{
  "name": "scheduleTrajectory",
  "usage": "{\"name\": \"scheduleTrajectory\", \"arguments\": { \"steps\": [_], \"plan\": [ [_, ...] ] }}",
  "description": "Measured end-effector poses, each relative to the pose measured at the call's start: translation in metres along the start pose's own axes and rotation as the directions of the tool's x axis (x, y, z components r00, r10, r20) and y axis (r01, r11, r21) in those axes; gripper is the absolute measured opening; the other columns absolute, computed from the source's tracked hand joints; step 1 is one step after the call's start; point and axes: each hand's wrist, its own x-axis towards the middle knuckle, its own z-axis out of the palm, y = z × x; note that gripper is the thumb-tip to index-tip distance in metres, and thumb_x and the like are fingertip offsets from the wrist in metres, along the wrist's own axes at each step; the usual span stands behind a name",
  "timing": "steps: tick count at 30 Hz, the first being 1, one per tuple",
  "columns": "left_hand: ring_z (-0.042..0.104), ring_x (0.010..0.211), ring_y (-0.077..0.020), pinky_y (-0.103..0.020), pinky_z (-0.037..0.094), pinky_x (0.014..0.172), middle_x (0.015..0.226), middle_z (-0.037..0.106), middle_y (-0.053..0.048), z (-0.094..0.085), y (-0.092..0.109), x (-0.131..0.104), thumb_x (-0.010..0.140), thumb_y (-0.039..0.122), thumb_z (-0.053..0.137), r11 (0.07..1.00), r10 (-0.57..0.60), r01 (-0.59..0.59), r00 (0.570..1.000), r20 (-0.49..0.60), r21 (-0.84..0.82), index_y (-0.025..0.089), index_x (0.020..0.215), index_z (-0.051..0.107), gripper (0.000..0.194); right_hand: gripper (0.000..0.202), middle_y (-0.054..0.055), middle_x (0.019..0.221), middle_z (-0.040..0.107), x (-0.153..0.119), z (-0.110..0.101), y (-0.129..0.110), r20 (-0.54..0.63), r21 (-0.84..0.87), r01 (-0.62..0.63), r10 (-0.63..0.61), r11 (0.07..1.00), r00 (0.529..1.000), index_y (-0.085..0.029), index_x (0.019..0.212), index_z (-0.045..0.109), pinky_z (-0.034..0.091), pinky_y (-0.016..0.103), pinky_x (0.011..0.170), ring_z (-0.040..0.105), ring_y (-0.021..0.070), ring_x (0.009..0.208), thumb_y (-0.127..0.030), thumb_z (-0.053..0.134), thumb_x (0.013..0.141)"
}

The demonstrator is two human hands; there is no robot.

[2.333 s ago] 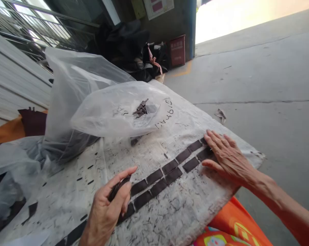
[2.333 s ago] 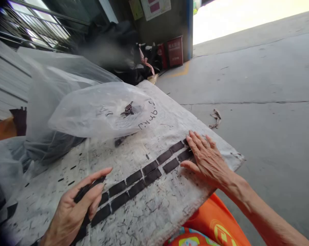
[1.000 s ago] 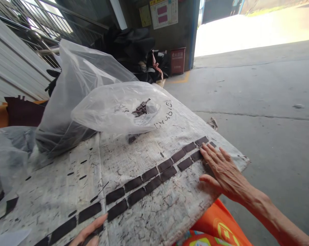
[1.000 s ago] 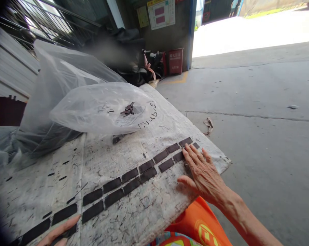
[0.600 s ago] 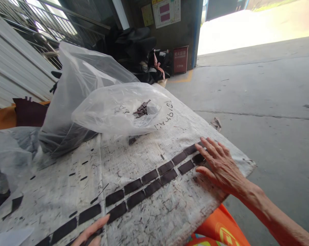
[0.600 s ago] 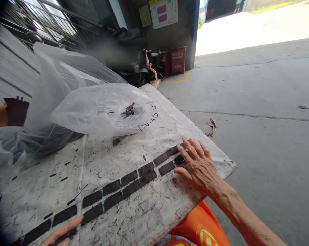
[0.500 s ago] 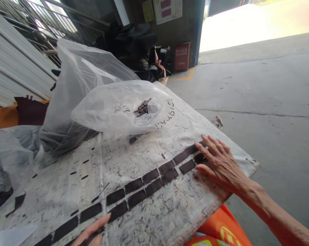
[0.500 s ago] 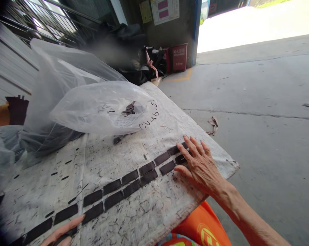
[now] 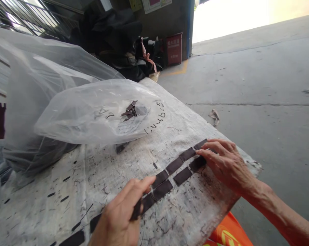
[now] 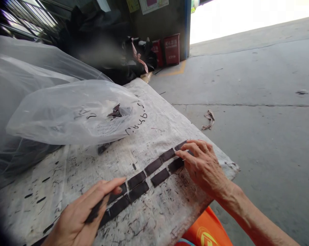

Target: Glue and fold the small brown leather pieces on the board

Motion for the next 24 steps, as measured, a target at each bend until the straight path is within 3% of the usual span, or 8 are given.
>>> {"name": "scheduleTrajectory", "arguments": {
  "steps": [1,4,9,15,19,24],
  "plan": [
    [0.068,0.084,-0.0181,-0.026,0.056,0.076,0.092,0.069,-0.004,0.013,0.005,0.016,0.092,0.021,0.045,0.985,0.144,-0.156,0.979,0.143,0.077,0.031,0.119,0.067,0.036,0.023,0.005,0.099,0.070,0.001,0.000,0.001,-0.002,0.008,-0.008,0.008,1.000,1.000,-0.025,0.103,0.070,0.044,0.041,0.092,0.059,0.0241,0.107,-0.015,0.053,0.091],
    [0.068,0.079,-0.0191,-0.031,0.058,0.072,0.095,0.067,-0.006,0.049,0.015,0.052,0.091,0.009,0.040,0.884,0.298,-0.377,0.910,0.288,0.278,0.022,0.129,0.057,0.044,0.017,0.006,0.095,0.069,0.001,0.000,0.003,-0.029,0.039,-0.044,0.046,0.998,0.999,-0.023,0.099,0.068,0.045,0.041,0.090,0.058,0.0243,0.106,-0.016,0.055,0.091],
    [0.068,0.064,-0.0199,-0.029,0.057,0.052,0.089,0.064,-0.002,0.084,0.018,0.079,0.084,0.003,0.051,0.738,0.279,-0.464,0.871,0.405,0.490,0.023,0.122,0.057,0.043,0.014,0.005,0.093,0.069,0.004,-0.001,0.009,-0.052,0.111,-0.073,0.079,0.991,0.996,-0.022,0.098,0.066,0.045,0.039,0.089,0.058,0.0239,0.104,-0.014,0.058,0.090],
    [0.067,0.063,-0.0178,-0.025,0.055,0.048,0.088,0.062,-0.002,0.088,0.011,0.083,0.086,0.002,0.047,0.693,0.343,-0.525,0.843,0.414,0.495,0.021,0.124,0.053,0.043,0.017,0.005,0.095,0.069,0.024,0.002,0.013,0.020,0.068,-0.070,0.069,0.995,0.997,-0.024,0.103,0.069,0.042,0.042,0.089,0.055,0.0266,0.106,-0.021,0.056,0.092],
    [0.065,0.060,-0.0149,-0.022,0.054,0.049,0.086,0.060,-0.002,0.087,0.008,0.081,0.088,0.003,0.042,0.693,0.371,-0.543,0.833,0.411,0.475,0.021,0.124,0.052,0.041,0.016,0.002,0.092,0.069,0.033,0.008,0.014,0.100,0.082,-0.033,0.024,0.996,0.995,-0.027,0.093,0.070,0.039,0.042,0.091,0.053,0.0268,0.110,-0.023,0.054,0.093],
    [0.066,0.060,-0.0174,-0.027,0.057,0.049,0.087,0.059,-0.003,0.085,0.006,0.081,0.089,0.002,0.037,0.718,0.371,-0.545,0.826,0.425,0.432,0.020,0.125,0.051,0.043,0.020,0.002,0.085,0.067,0.036,0.010,0.010,0.136,0.076,-0.026,0.015,0.997,0.991,-0.025,0.080,0.065,0.038,0.043,0.090,0.053,0.0278,0.109,-0.020,0.051,0.094]
  ]
}}
